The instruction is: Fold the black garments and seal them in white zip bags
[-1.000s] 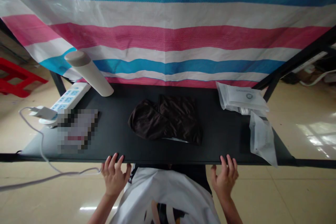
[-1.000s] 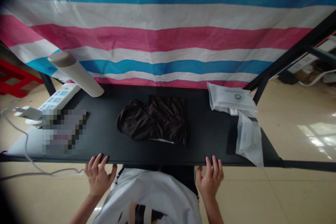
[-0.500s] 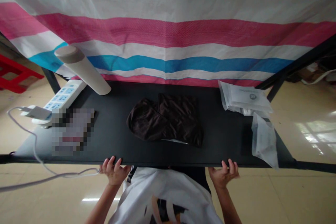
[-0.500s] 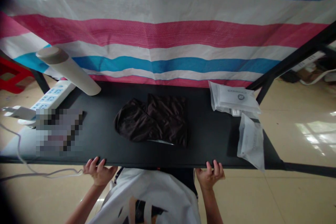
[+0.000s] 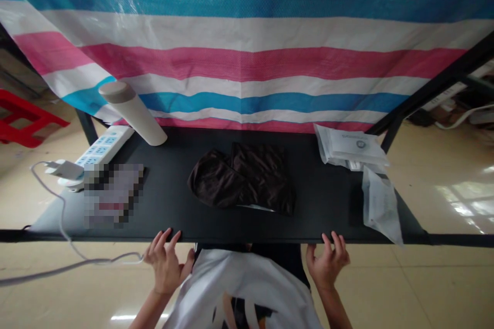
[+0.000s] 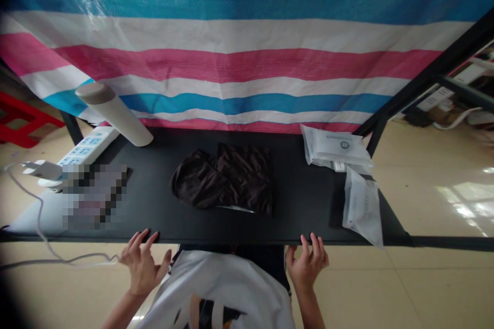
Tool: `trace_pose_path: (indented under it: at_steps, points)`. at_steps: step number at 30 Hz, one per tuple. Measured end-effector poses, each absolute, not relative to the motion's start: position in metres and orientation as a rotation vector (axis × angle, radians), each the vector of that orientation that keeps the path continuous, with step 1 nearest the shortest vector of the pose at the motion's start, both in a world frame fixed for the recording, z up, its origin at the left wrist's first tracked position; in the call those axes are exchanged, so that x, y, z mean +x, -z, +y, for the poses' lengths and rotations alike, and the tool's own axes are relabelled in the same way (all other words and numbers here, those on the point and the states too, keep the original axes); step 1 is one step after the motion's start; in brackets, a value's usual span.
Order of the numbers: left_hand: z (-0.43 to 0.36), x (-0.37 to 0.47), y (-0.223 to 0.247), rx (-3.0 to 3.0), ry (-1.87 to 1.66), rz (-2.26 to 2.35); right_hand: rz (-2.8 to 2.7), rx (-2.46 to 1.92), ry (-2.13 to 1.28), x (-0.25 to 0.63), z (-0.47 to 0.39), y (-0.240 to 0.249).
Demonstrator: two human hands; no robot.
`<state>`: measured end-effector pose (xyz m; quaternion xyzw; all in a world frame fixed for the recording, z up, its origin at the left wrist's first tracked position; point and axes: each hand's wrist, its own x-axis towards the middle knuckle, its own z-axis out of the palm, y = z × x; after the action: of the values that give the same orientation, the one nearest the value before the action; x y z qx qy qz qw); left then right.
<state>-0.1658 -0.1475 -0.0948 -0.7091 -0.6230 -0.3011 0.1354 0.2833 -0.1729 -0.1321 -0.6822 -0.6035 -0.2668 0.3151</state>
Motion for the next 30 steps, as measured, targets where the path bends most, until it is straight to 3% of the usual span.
trace_pose_path:
  at_steps: [5,8,12,16,20,23,25,30]
  points:
    - [-0.133,-0.148,0.04,-2.318,0.92,-1.748,-1.518,-1.751,0.617,0.277,-0.172,0.103]
    - [-0.096,-0.139,0.019,-2.168,0.917,-2.098,-1.479,-1.648,0.577,0.268,-0.162,0.083]
    - [-0.03,-0.144,0.006,-1.838,0.512,-2.526,-1.488,-1.497,0.492,0.248,-0.145,0.054]
    - [0.022,-0.133,-0.015,-2.034,0.297,-2.509,-1.507,-1.376,0.4,0.229,-0.131,0.029]
    - [0.035,-0.073,-0.049,-2.516,0.764,-2.22,-1.508,-1.319,0.36,0.212,-0.118,0.013]
    - [0.028,-0.024,-0.066,-3.113,1.092,-1.678,-1.543,-1.323,0.327,0.199,-0.112,0.007]
    - [0.024,-0.01,-0.068,-3.162,1.215,-1.524,-1.585,-1.356,0.279,0.196,-0.112,0.006]
    - [0.018,-0.037,-0.056,-2.942,1.229,-1.703,-1.705,-1.468,0.081,0.208,-0.111,0.011]
